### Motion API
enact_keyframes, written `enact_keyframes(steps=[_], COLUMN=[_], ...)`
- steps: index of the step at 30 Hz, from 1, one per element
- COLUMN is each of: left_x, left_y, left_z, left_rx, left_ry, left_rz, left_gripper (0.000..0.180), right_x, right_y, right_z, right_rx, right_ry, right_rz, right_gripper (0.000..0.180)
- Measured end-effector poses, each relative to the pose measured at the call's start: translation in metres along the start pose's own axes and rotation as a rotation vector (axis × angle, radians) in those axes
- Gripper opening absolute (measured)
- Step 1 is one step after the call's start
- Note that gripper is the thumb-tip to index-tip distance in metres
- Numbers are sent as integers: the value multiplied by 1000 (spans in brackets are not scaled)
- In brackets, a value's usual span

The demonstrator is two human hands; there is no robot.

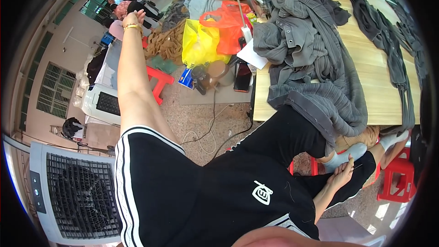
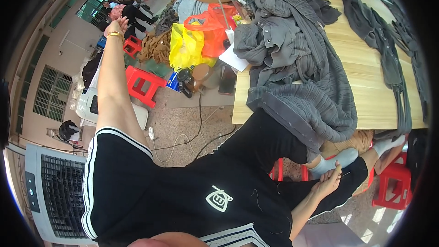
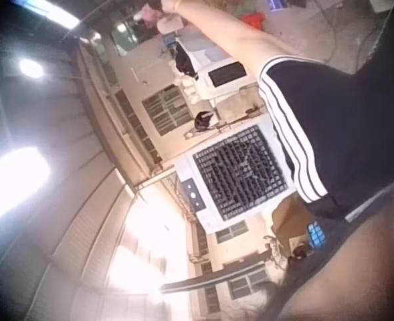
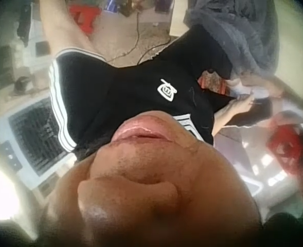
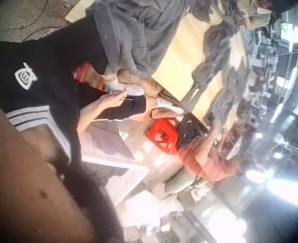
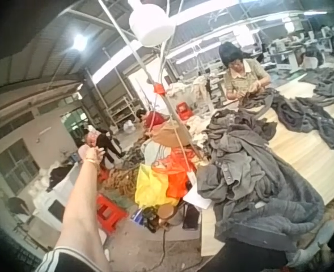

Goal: Trimming loose threads and inspecting hooks on grey garments in a workshop.

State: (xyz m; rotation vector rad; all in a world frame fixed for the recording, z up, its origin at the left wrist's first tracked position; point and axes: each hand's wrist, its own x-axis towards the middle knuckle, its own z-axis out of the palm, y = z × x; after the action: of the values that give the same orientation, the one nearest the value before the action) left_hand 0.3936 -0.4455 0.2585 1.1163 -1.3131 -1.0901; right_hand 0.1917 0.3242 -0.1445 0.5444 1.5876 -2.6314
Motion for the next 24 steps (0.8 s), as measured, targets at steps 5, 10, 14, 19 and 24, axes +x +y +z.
enact_keyframes(steps=[5, 10, 14, 19, 24], left_x=[9, 4, -19, -45, -51], left_y=[-5, -7, 15, 31, 40], left_z=[11, 34, 47, 115, 126], left_rx=[93, 12, 254, 310, 410], left_ry=[-197, -407, -218, -216, -237], left_rz=[-46, 235, -46, 120, 92], left_gripper=[56, 24, 17, 14, 34], right_x=[-6, -6, -13, -15, -17], right_y=[-8, -5, -17, -20, -19], right_z=[-2, -5, 3, -15, -11], right_rx=[114, 106, 117, 303, 286], right_ry=[18, 32, -5, 28, 23], right_rz=[6, 58, 83, 97, 124], right_gripper=[29, 27, 22, 21, 21])
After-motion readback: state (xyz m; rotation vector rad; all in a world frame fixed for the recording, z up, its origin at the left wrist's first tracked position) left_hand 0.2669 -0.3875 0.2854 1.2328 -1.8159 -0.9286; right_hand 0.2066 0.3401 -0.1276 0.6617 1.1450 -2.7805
